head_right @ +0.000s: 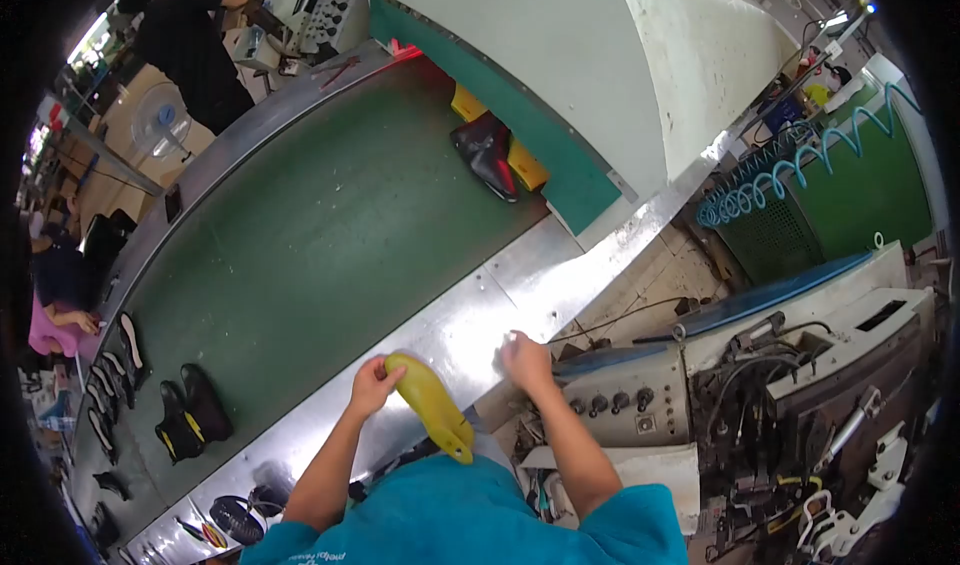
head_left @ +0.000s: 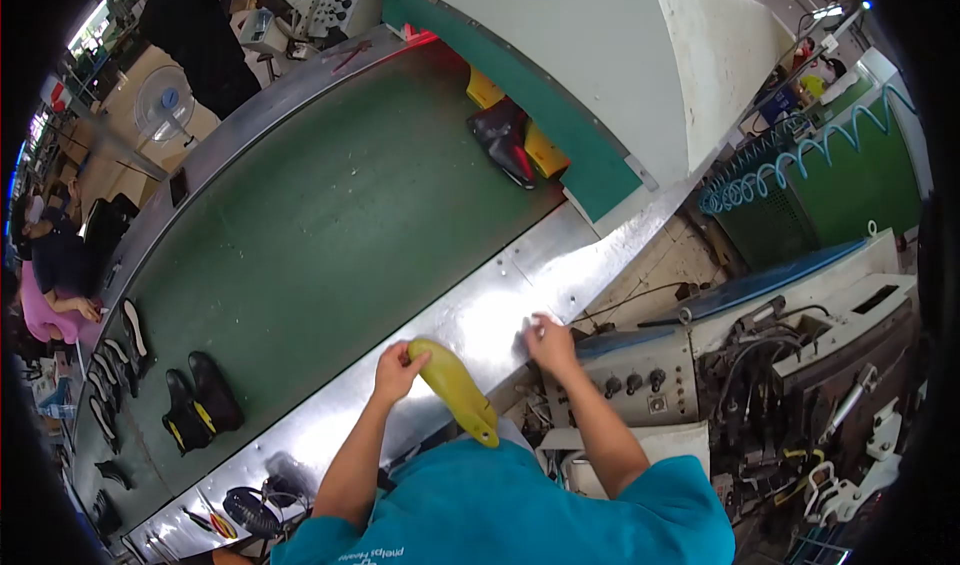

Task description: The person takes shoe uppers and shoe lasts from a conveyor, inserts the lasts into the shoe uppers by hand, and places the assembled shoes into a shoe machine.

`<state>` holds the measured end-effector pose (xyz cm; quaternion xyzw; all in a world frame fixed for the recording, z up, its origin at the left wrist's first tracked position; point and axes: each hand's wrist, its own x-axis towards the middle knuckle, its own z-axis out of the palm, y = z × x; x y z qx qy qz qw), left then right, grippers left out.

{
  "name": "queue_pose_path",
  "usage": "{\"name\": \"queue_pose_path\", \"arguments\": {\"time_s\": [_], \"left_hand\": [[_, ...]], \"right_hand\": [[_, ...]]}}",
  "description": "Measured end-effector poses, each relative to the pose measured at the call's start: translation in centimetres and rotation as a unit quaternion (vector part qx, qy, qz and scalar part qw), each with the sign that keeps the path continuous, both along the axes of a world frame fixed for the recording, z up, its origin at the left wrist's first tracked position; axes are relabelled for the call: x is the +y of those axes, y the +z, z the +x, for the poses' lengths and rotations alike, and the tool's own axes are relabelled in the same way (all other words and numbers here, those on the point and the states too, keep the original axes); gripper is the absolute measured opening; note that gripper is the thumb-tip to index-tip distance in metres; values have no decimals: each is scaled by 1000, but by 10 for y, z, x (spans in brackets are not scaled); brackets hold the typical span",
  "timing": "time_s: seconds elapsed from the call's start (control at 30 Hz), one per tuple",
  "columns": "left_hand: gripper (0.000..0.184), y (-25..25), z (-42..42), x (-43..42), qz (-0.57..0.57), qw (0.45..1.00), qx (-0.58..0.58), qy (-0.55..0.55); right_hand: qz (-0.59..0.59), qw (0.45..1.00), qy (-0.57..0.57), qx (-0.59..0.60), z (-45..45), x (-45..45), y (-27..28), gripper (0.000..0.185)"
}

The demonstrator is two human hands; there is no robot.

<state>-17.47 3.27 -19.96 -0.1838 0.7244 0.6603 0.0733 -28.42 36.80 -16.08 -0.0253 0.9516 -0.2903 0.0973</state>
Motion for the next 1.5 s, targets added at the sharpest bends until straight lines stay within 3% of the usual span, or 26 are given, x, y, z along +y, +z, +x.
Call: {"name": "queue_pose_path", "arguments": {"time_s": [0.07,0.1,0.13,0.2,0.3,0.4,0.43,0.5,0.57,0.63,0.73,0.8,0.97,1.0,1.07,1.1,1.17,1.23,1.27,1.3,1.37,1.4,1.43,1.47,1.5], "left_hand": [[27,-11,4,-2,16,1000,4,3],[27,-5,5,1,88,996,10,22],[26,9,4,2,40,999,-26,17],[31,3,6,2,102,994,-13,34],[38,18,3,4,39,998,-5,56],[46,15,6,2,-27,994,-30,101],[46,14,7,1,-27,994,-28,103],[52,36,-3,1,-164,977,-8,133],[52,80,-25,-1,-214,973,-3,85],[54,125,-54,7,-337,925,170,40],[66,202,-97,20,-372,885,279,21],[69,233,-109,25,-398,861,317,14],[63,294,-75,4,-324,870,371,-8],[43,312,-58,-1,-335,847,413,6],[35,330,-30,-19,-304,842,440,-70],[28,338,-16,-25,-274,833,461,-138],[25,359,11,-32,-269,794,527,-137],[23,380,41,-36,-171,862,472,-71],[21,382,55,-40,-61,913,402,-28],[20,375,62,-53,-20,926,377,1],[16,349,71,-66,165,913,368,54],[17,335,76,-68,209,912,346,73],[19,320,84,-66,253,908,321,94],[20,301,90,-62,277,910,294,96],[21,281,95,-58,301,910,268,97]], "right_hand": [[-38,995,-2,92,-87,-11,-5,37],[-25,993,13,117,-130,-20,-6,37],[-1,995,33,96,-167,-33,6,39],[112,990,47,67,-225,-57,12,47],[279,956,88,-9,-289,-76,-9,58],[299,953,42,25,-304,-91,-24,53],[274,958,67,46,-302,-92,-21,50],[252,961,85,76,-284,-102,19,48],[120,956,162,215,-245,-114,69,41],[16,922,179,343,-205,-130,117,34],[-92,910,175,365,-144,-152,186,27],[-120,924,176,318,-101,-161,228,24],[-142,929,173,295,0,-164,286,21],[-174,921,172,302,22,-164,296,19],[-230,905,173,313,64,-163,316,15],[-262,895,159,326,83,-164,323,17],[-321,884,80,331,115,-155,323,32],[-415,865,-52,278,134,-139,296,28],[-453,870,-82,177,141,-125,260,27],[-492,860,-109,81,152,-112,220,27],[-445,856,-171,-199,204,-118,167,32],[-448,852,-186,-198,239,-103,87,32],[-633,750,-127,-143,252,-138,11,36],[-635,747,-140,-140,282,-134,53,36],[-744,597,-202,-219,295,-146,106,38]]}}
